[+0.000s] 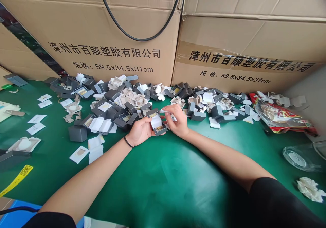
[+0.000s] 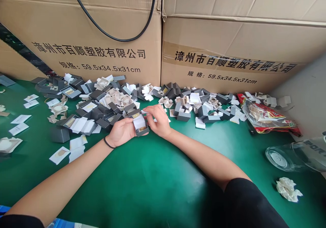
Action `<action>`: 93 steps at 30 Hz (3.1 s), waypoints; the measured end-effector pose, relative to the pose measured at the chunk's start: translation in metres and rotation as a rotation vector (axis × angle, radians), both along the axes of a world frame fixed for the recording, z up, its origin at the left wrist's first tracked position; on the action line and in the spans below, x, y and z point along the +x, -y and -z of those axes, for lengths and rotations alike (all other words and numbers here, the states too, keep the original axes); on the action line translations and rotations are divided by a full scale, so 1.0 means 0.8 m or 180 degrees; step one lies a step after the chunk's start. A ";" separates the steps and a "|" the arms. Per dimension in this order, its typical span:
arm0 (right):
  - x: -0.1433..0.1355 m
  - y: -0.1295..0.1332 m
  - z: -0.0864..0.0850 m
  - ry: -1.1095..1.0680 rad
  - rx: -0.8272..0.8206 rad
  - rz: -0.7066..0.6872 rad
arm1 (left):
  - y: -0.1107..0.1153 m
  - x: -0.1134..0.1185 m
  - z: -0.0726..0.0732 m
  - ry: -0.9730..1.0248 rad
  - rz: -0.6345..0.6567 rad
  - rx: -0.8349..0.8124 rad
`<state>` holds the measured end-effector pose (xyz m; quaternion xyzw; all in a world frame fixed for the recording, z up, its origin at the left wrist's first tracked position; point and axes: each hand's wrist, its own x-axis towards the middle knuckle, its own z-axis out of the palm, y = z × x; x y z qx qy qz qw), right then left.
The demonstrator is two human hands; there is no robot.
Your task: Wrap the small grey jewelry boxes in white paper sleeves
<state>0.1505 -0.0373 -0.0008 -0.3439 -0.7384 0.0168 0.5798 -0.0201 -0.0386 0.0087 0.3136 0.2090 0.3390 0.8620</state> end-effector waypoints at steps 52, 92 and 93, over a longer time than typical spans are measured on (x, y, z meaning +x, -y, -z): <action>0.011 -0.014 0.006 0.0546 0.0065 0.0102 | 0.002 0.006 0.002 -0.0689 -0.0524 0.0158; 0.030 -0.043 0.025 0.1506 -0.0786 0.1053 | -0.007 -0.001 0.005 -0.0144 -0.1391 0.0060; 0.030 -0.043 0.027 0.1578 -0.0827 0.1053 | -0.007 0.000 0.005 -0.0141 -0.1376 0.0063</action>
